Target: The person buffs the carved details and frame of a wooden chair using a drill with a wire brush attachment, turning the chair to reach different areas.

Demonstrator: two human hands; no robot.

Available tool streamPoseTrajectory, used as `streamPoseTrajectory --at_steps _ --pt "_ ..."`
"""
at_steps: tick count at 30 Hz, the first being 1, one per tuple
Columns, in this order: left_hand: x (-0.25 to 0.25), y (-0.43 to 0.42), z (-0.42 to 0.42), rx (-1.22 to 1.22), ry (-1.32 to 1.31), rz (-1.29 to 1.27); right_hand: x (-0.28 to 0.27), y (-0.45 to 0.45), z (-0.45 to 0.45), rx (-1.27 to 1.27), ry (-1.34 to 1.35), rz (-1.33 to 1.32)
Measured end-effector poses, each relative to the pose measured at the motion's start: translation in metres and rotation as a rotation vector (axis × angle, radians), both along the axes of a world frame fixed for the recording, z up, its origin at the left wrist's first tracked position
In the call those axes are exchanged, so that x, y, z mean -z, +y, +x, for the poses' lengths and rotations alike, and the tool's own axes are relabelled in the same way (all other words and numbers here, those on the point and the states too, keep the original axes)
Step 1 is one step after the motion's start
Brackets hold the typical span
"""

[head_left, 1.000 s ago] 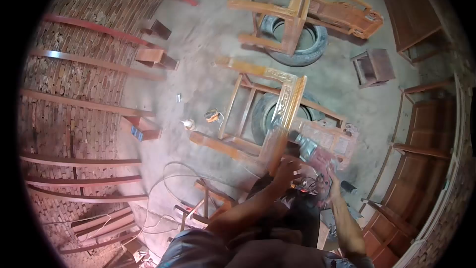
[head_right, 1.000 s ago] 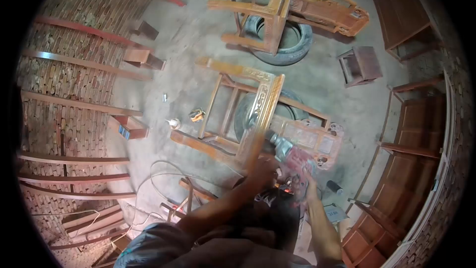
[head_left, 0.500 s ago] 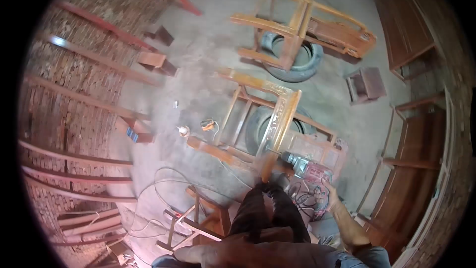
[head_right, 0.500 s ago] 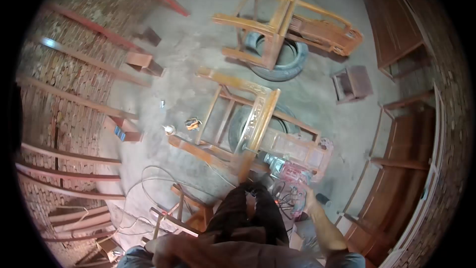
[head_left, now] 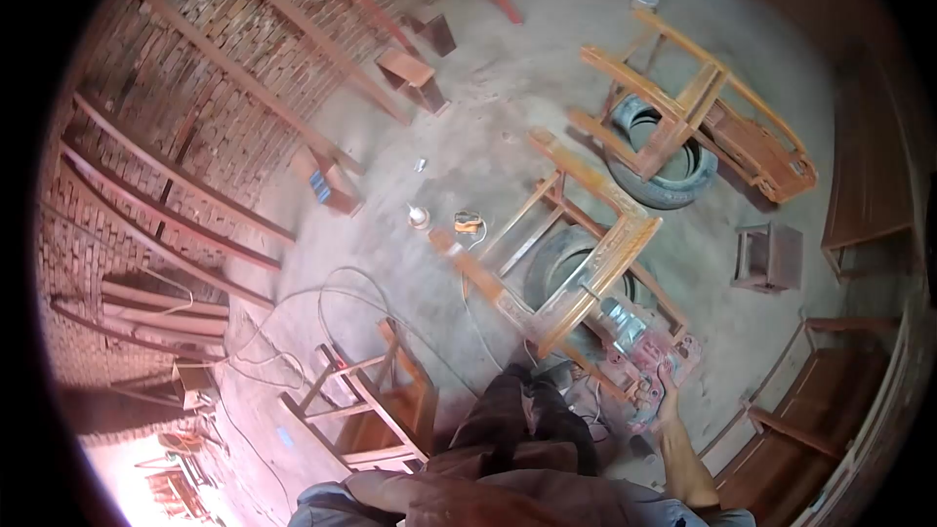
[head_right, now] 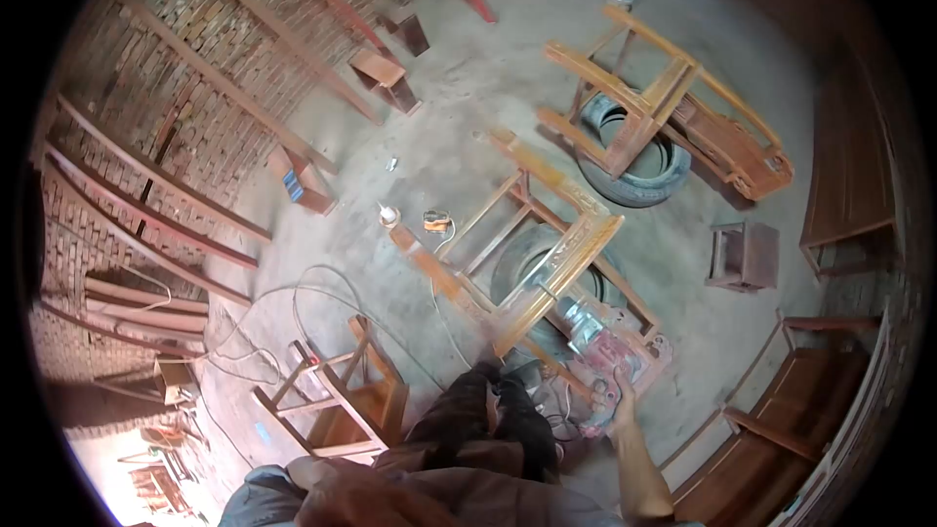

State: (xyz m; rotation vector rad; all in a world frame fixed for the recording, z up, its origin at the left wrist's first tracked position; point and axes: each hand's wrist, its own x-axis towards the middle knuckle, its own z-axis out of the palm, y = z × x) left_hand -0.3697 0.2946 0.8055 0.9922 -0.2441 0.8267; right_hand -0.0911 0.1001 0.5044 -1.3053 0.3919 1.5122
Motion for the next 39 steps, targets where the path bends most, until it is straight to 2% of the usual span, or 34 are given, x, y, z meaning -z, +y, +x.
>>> streamPoseTrajectory --at_steps 3,6,9,10,12,15,17,20,24,26,27,29,30,32,33,34,35,37,38,39 --pt "-0.004 -0.007 -0.001 -0.049 -0.058 0.012 -0.003 0.001 0.005 -0.018 0.038 -0.070" --pt "-0.008 -0.015 0.001 -0.089 -0.106 0.020 -0.023 0.032 0.000 0.052 -0.070 -0.014" --pt "-0.012 -0.022 0.000 -0.119 -0.118 0.027 0.001 0.034 0.023 0.082 0.067 0.095" --pt "-0.012 -0.026 -0.001 -0.130 -0.102 0.031 0.005 0.033 0.022 0.091 0.019 0.040" --pt "-0.012 -0.022 -0.013 -0.130 0.054 0.135 0.004 0.016 0.018 0.034 0.011 -0.020" --pt "-0.007 -0.032 -0.019 -0.229 0.265 0.116 -0.012 0.005 -0.001 -0.063 0.003 -0.007" --pt "0.028 -0.023 -0.023 -0.290 0.335 0.253 -0.011 -0.002 -0.006 -0.093 0.017 -0.008" --pt "0.041 -0.022 -0.035 -0.455 0.691 0.536 0.000 0.005 0.003 -0.060 0.010 0.017" --pt "0.043 -0.027 -0.041 -0.442 0.832 0.503 0.002 0.023 0.015 -0.017 -0.014 0.106" --pt "0.038 -0.027 -0.043 -0.424 0.849 0.490 -0.027 0.034 -0.002 0.002 -0.050 -0.011" --pt "0.036 -0.028 -0.046 -0.364 0.769 0.431 -0.038 0.038 -0.007 0.011 -0.070 -0.070" --pt "0.035 -0.035 -0.051 -0.237 0.608 0.301 0.010 0.003 0.009 -0.046 0.095 -0.004" --pt "0.040 -0.041 -0.050 -0.138 0.404 0.249 0.026 -0.013 0.014 -0.067 0.179 0.026" --pt "0.039 -0.057 -0.029 -0.183 0.042 0.172 0.004 -0.016 0.006 -0.131 0.114 0.015" --pt "0.028 -0.058 -0.024 -0.193 -0.009 0.159 -0.006 -0.012 -0.004 -0.168 0.088 0.006" --pt "0.017 -0.060 -0.019 -0.201 -0.060 0.148 -0.006 -0.008 -0.011 -0.089 -0.003 -0.040" --pt "0.005 -0.047 -0.028 -0.077 -0.013 0.154 -0.004 -0.002 -0.011 -0.060 0.005 -0.062" --pt "0.003 -0.046 -0.032 0.011 0.003 0.127 0.006 0.003 -0.006 0.001 0.021 -0.110" --pt "0.007 -0.050 -0.029 -0.023 -0.030 0.106 0.010 0.006 0.002 -0.043 0.039 0.017" --pt "0.010 -0.054 -0.025 -0.051 -0.069 0.076 0.013 0.011 0.008 -0.025 0.013 0.026"
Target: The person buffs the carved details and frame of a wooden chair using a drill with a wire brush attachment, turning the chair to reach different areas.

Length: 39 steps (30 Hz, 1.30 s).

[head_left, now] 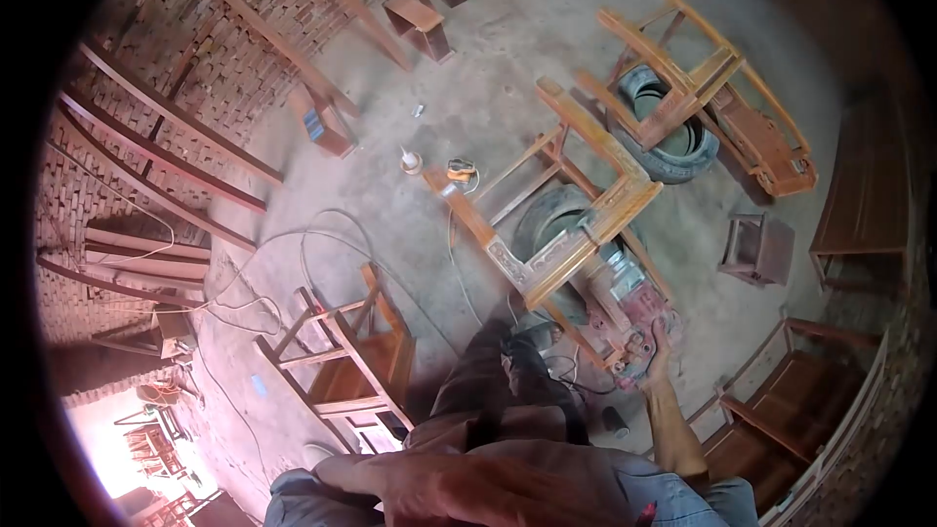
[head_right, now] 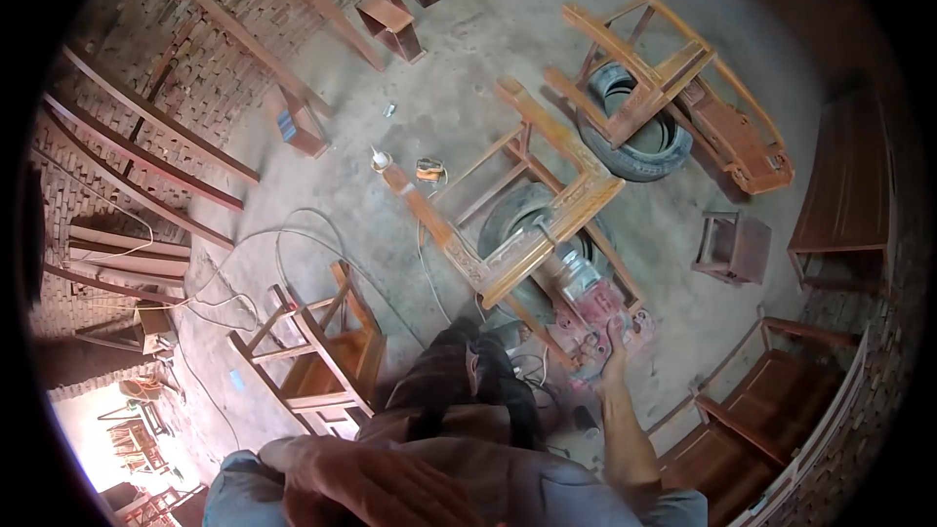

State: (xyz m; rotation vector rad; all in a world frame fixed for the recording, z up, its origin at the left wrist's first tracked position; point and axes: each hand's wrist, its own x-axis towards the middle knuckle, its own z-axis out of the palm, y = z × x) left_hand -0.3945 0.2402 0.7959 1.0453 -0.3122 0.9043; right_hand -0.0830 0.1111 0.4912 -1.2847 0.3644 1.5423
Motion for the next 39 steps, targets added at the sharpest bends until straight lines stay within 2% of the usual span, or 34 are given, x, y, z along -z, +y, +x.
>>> streamPoseTrajectory --at_steps 2,7,12,13,16,19,22,28,32,36,39 --pt "0.005 -0.010 0.008 -0.039 -0.087 -0.071 -0.002 0.009 0.006 0.033 -0.052 0.005" --pt "-0.011 0.011 0.001 0.124 0.005 -0.057 -0.017 0.002 -0.003 0.012 0.035 0.000" --pt "0.002 -0.016 0.017 0.039 -0.136 -0.159 -0.017 -0.026 -0.034 -0.082 0.051 -0.040" --pt "0.002 -0.018 0.019 0.032 -0.144 -0.178 -0.006 -0.034 -0.032 -0.134 0.172 -0.036" --pt "0.003 -0.016 0.021 0.006 -0.145 -0.173 -0.007 -0.036 -0.044 -0.125 0.091 -0.113" --pt "0.004 -0.015 0.020 -0.018 -0.148 -0.165 -0.008 -0.032 -0.050 -0.020 0.118 -0.088" --pt "0.005 -0.016 0.019 -0.038 -0.155 -0.162 0.005 -0.034 -0.038 -0.024 0.127 -0.027" --pt "0.007 -0.012 0.019 -0.074 -0.185 -0.158 -0.006 -0.042 -0.036 -0.155 0.073 -0.127" --pt "0.007 -0.011 0.018 -0.140 -0.224 -0.113 0.017 -0.052 -0.020 -0.085 0.143 0.025" --pt "0.008 -0.007 0.019 -0.203 -0.281 -0.062 -0.013 -0.016 -0.020 0.011 0.070 0.033" --pt "0.013 -0.004 0.010 -0.109 -0.275 -0.086 -0.017 -0.020 -0.019 -0.046 -0.022 -0.033"
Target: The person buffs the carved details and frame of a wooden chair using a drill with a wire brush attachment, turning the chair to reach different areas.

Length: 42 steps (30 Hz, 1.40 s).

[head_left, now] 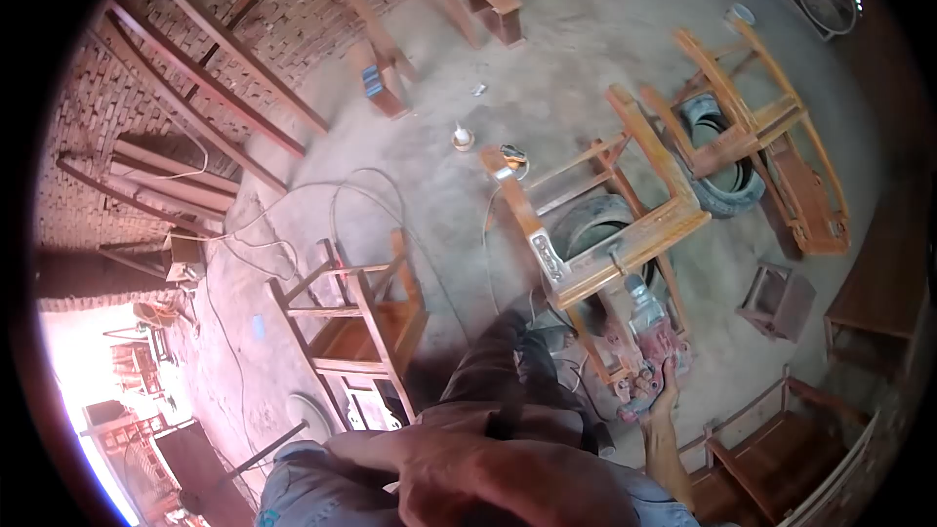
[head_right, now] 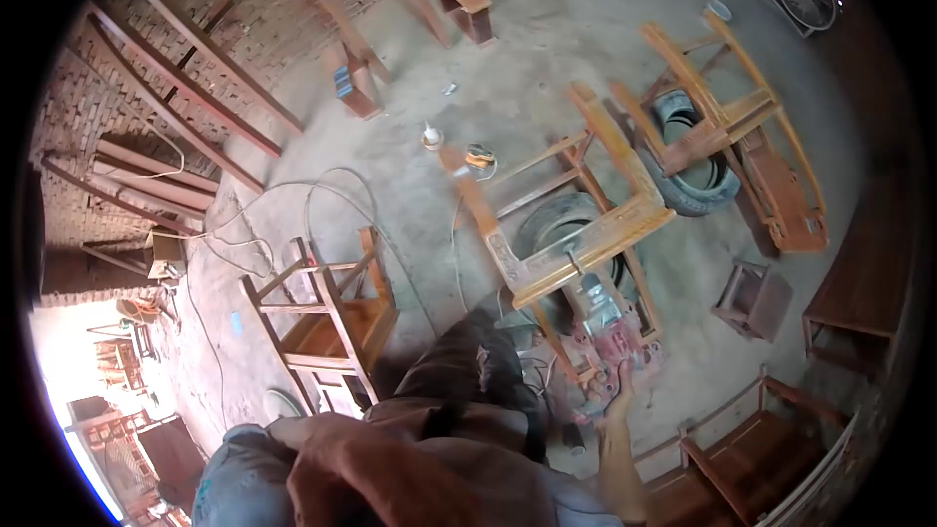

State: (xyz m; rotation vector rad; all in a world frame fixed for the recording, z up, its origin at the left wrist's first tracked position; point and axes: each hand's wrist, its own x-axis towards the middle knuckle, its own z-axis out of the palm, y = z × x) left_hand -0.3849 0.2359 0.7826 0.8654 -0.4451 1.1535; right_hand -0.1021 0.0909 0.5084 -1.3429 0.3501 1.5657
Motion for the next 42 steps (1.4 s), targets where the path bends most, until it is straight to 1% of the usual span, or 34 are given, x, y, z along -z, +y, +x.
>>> streamPoseTrajectory --at_steps 1,2,3,4,5,6,7,9,10,12,13,15,16,17,19,20,22,23,24,25,27,28,29,30,32,33,34,35,37,38,39,40,41,42 --pt "0.004 0.001 -0.006 0.072 0.028 -0.027 -0.002 -0.001 -0.004 -0.034 -0.003 -0.019" --pt "0.009 -0.006 -0.012 0.150 0.024 -0.126 -0.007 -0.005 -0.008 -0.040 0.065 -0.038" --pt "0.016 -0.007 -0.021 0.177 0.163 -0.183 0.011 -0.017 -0.003 -0.065 0.089 -0.003" --pt "0.023 -0.009 -0.031 0.213 0.298 -0.239 0.018 -0.022 -0.003 0.006 0.097 -0.138" --pt "0.033 -0.008 -0.044 0.204 0.575 -0.254 0.027 -0.026 -0.002 0.025 0.090 -0.159" --pt "0.046 -0.009 -0.041 0.176 0.762 -0.376 0.032 -0.027 -0.003 0.045 0.082 -0.180" --pt "0.063 -0.011 -0.033 0.145 0.946 -0.498 0.033 -0.025 -0.006 0.013 0.066 -0.085" --pt "0.132 -0.028 -0.028 -0.040 1.365 -0.599 0.030 -0.014 -0.009 -0.037 0.074 0.034" --pt "0.176 -0.047 -0.043 -0.042 0.894 -0.791 0.026 -0.009 -0.003 -0.047 0.093 0.057" --pt "0.268 -0.053 -0.102 -0.269 0.870 -0.758 0.001 0.005 -0.001 -0.080 0.088 0.052" --pt "0.293 -0.026 -0.146 -0.425 0.994 -0.802 -0.014 0.014 -0.009 -0.072 0.024 0.018" --pt "0.297 0.067 -0.254 -0.805 1.251 -0.950 -0.032 0.028 -0.022 -0.059 -0.110 -0.053" --pt "0.291 0.103 -0.295 -0.973 1.281 -0.981 -0.007 0.013 -0.002 -0.053 0.064 0.057" --pt "0.279 0.131 -0.325 -1.105 1.219 -1.018 -0.011 0.015 -0.008 -0.027 0.014 -0.008" --pt "0.242 0.160 -0.334 -1.341 1.066 -1.118 -0.042 0.019 -0.035 0.032 -0.088 -0.139" --pt "0.252 0.160 -0.342 -1.288 1.137 -1.044 -0.043 0.018 -0.040 0.007 -0.176 -0.157" --pt "0.290 0.151 -0.353 -1.175 1.269 -0.891 -0.051 0.014 -0.042 -0.009 -0.088 -0.215" --pt "0.273 0.130 -0.313 -1.245 1.438 -0.822 -0.051 0.012 -0.041 -0.025 -0.053 -0.236" --pt "0.302 0.112 -0.295 -1.168 1.430 -0.964 -0.052 0.011 -0.040 -0.042 -0.018 -0.256" --pt "0.330 0.089 -0.276 -1.080 1.419 -1.049 -0.049 0.009 -0.036 -0.062 0.003 -0.265" --pt "0.385 0.013 -0.229 -0.700 1.095 -1.425 -0.036 0.003 -0.027 -0.065 0.006 -0.226" --pt "0.403 -0.026 -0.208 -0.537 1.006 -1.540 -0.026 0.000 -0.025 -0.055 -0.012 -0.183" --pt "0.408 -0.058 -0.197 -0.455 1.523 -1.087 -0.012 -0.004 -0.021 -0.043 -0.031 -0.135" --pt "0.409 -0.086 -0.192 -0.355 1.949 -0.543 -0.005 -0.007 -0.017 -0.053 -0.040 -0.115" --pt "0.409 -0.075 -0.191 -0.397 2.061 -0.590 0.004 -0.013 -0.010 -0.075 -0.001 -0.078" --pt "0.409 -0.044 -0.194 -0.431 1.727 -1.205 0.003 -0.014 -0.009 -0.092 0.045 -0.063" --pt "0.410 -0.013 -0.198 -0.621 1.253 -1.746 0.016 -0.016 -0.007 -0.059 -0.013 -0.025" --pt "0.381 0.044 -0.219 -0.659 1.434 -1.529 0.046 -0.023 -0.001 -0.028 -0.073 0.012" --pt "0.319 0.160 -0.261 -0.792 1.771 -1.080 0.040 -0.019 -0.007 -0.019 -0.127 0.041" --pt "0.332 0.199 -0.296 -0.959 1.447 -0.984 0.006 0.003 -0.022 -0.029 -0.122 0.032" --pt "0.345 0.239 -0.331 -1.041 1.118 -0.852 0.015 0.005 -0.012 0.000 0.052 0.105" --pt "0.304 0.252 -0.306 -1.058 1.153 -0.844 0.029 -0.007 0.004 0.046 0.206 0.171" --pt "0.258 0.264 -0.279 -1.076 1.188 -0.837 0.040 -0.013 0.013 0.041 0.191 0.135" --pt "0.206 0.254 -0.238 -0.984 1.357 -0.812 0.050 -0.016 0.025 0.031 0.181 0.108"
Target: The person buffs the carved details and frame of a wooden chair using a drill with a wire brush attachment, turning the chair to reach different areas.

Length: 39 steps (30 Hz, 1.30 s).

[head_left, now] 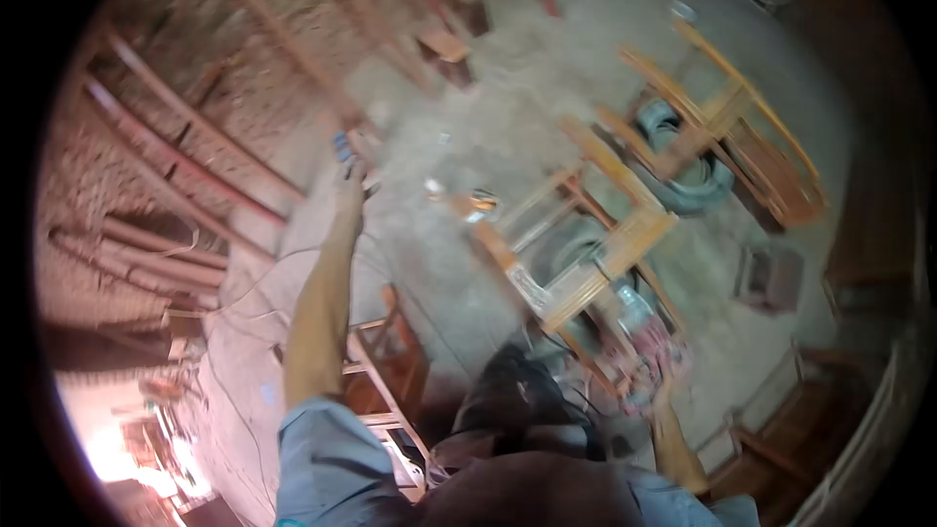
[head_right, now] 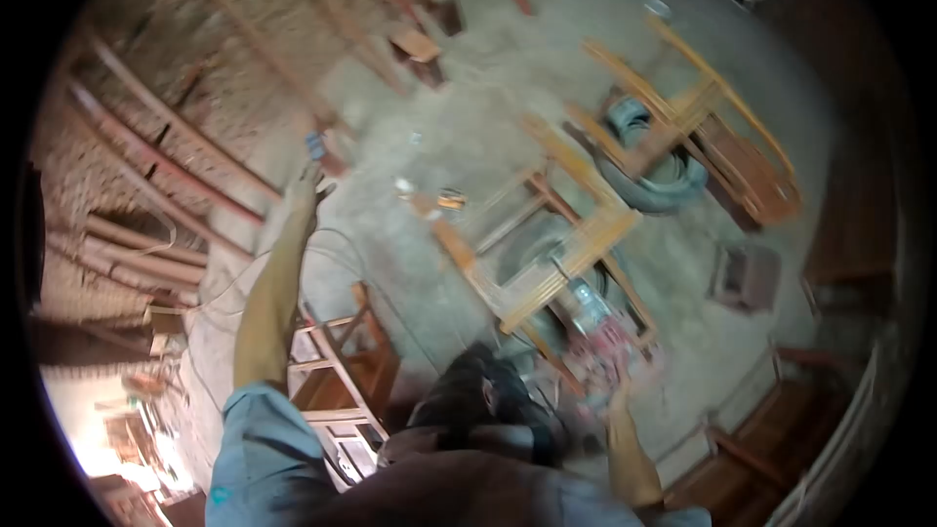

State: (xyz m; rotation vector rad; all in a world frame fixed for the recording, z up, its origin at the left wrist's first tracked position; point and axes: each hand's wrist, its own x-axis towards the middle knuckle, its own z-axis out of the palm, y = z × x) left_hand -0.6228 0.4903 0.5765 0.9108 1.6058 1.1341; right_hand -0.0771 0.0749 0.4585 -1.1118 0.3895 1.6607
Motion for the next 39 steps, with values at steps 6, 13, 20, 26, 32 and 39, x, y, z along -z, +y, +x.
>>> streamPoseTrajectory --at_steps 6,13,20,26,32,39 --pt "0.154 -0.165 0.159 0.360 -0.447 -0.583 -0.038 0.000 -0.039 0.014 -0.137 -0.086" --pt "0.197 -0.302 0.308 1.340 0.087 0.088 -0.032 -0.015 -0.044 0.035 0.011 -0.139" --pt "0.209 -0.271 0.394 1.019 -0.365 -0.121 -0.023 0.012 -0.036 0.175 -0.015 0.004" --pt "0.196 -0.312 0.358 1.104 0.104 0.113 -0.007 -0.044 -0.043 -0.046 0.092 -0.038" --pt "0.242 -0.341 0.344 1.087 -0.160 -0.235 -0.051 -0.016 -0.073 -0.097 -0.119 -0.123" --pt "0.208 -0.336 0.330 1.301 0.417 0.076 -0.039 -0.028 -0.076 -0.097 -0.083 -0.178"
